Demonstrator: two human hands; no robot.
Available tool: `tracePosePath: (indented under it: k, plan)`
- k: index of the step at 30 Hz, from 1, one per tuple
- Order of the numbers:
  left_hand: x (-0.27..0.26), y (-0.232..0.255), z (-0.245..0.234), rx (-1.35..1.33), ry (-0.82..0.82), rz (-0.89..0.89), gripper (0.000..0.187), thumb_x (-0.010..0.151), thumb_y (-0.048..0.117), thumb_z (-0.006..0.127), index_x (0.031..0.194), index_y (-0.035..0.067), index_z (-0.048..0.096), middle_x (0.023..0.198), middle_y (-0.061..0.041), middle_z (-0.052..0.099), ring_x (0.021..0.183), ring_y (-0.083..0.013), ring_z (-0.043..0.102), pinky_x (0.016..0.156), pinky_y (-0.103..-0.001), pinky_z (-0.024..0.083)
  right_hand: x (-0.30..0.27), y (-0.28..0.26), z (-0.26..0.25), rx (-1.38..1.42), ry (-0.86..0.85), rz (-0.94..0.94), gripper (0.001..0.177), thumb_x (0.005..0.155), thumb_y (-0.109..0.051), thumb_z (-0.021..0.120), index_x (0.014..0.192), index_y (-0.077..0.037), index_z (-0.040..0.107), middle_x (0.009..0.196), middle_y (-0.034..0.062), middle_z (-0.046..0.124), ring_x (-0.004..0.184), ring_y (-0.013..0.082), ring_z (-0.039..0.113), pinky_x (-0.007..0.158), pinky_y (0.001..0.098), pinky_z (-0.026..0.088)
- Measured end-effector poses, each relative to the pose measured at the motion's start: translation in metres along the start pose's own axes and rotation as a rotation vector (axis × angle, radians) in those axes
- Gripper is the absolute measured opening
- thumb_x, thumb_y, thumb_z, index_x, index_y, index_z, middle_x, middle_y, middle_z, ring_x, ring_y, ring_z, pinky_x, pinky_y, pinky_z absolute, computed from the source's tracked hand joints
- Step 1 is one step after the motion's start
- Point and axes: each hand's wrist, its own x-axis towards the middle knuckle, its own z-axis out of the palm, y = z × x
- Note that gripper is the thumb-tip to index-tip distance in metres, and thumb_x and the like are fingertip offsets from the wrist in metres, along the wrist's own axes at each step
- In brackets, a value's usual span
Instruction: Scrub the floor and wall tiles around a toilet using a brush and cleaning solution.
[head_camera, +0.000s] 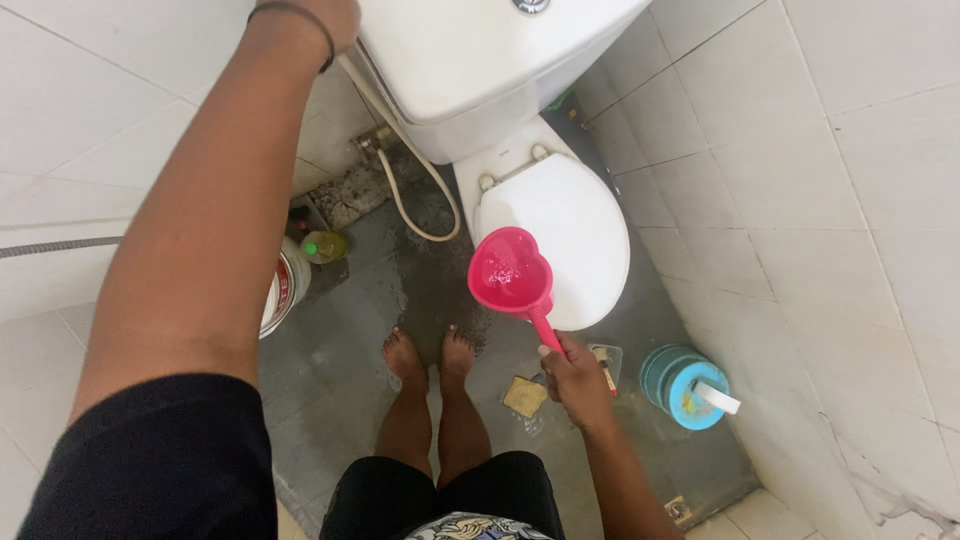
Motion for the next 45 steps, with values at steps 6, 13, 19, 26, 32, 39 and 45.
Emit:
tracePosePath:
  k: [6,13,19,26,32,39,45]
  plan:
    - [0.007,-0.004,0.009,-0.178,-0.289,-0.212,0.029,0.104,0.017,0.051,0.099,-0.003,0.071,0.073,-0.024,0.067,0.053,-0.03,0.06,0.056,-0.047,0.055,-0.002,0.018,-0.012,0.236,-0.069,-0.02,0.041,0.097,-0.016,0.058,0.137,-0.004,0.058,0.065,-0.0047,0.043,0.046,0.0038,0.032,0.04,0.0227,0.025]
    - [0.012,-0.035,0.059,-0.459,0.093,-0.259,0.034,0.108,0.03,0.05,0.101,0.002,0.068,0.072,-0.013,0.066,0.052,-0.0193,0.058,0.049,-0.04,0.054,-0.008,0.037,-0.024,0.516,-0.279,-0.172,0.032,0.101,-0.017,0.055,0.128,0.001,0.056,0.072,0.0041,0.052,0.051,0.0097,0.042,0.043,0.0247,0.037]
    - [-0.127,0.0,-0.013,-1.535,0.248,-0.543,0.044,0.106,0.057,0.034,0.116,0.015,0.042,0.063,0.006,0.051,0.046,-0.0069,0.045,0.037,-0.024,0.036,-0.016,0.057,-0.028,0.679,-0.497,-0.121,0.04,0.094,-0.006,0.056,0.134,-0.002,0.05,0.082,0.0003,0.049,0.054,0.0059,0.039,0.043,0.0214,0.034]
    - [-0.445,-0.055,0.146,-1.526,0.03,-1.124,0.053,0.11,0.059,0.039,0.082,0.016,0.051,0.065,-0.001,0.05,0.053,-0.0132,0.047,0.049,-0.031,0.041,0.0,0.041,0.001,0.544,-0.343,-0.032,0.037,0.092,-0.009,0.054,0.127,-0.005,0.045,0.072,0.0013,0.046,0.045,0.0062,0.034,0.035,0.0239,0.028]
    - [-0.723,-0.108,0.214,-0.481,-0.891,-0.826,0.089,0.103,0.073,0.015,0.128,0.003,0.064,0.125,-0.025,0.063,0.114,-0.0435,0.059,0.1,-0.056,0.046,0.01,-0.038,0.086,0.286,-0.346,0.092,0.024,0.093,-0.012,0.056,0.115,-0.006,0.049,0.068,0.0027,0.05,0.041,0.0073,0.038,0.031,0.0234,0.029]
    - [-0.841,-0.167,0.182,-0.656,-1.418,-1.094,0.078,0.102,0.066,0.041,0.136,-0.001,0.059,0.112,-0.02,0.071,0.097,-0.0327,0.069,0.094,-0.048,0.055,-0.014,-0.121,0.219,0.53,-0.469,-0.112,0.01,0.096,-0.01,0.058,0.091,-0.007,0.05,0.07,0.0,0.05,0.047,0.0067,0.042,0.037,0.0222,0.033]
    - [-0.88,-0.209,0.162,-0.87,-0.978,-1.562,0.077,0.097,0.062,0.058,0.145,0.001,0.055,0.113,-0.02,0.072,0.092,-0.0329,0.069,0.089,-0.05,0.057,-0.021,-0.066,0.246,0.664,-0.546,-0.285,0.013,0.097,-0.013,0.057,0.109,-0.009,0.058,0.069,-0.0039,0.046,0.051,0.0061,0.038,0.042,0.0213,0.031]
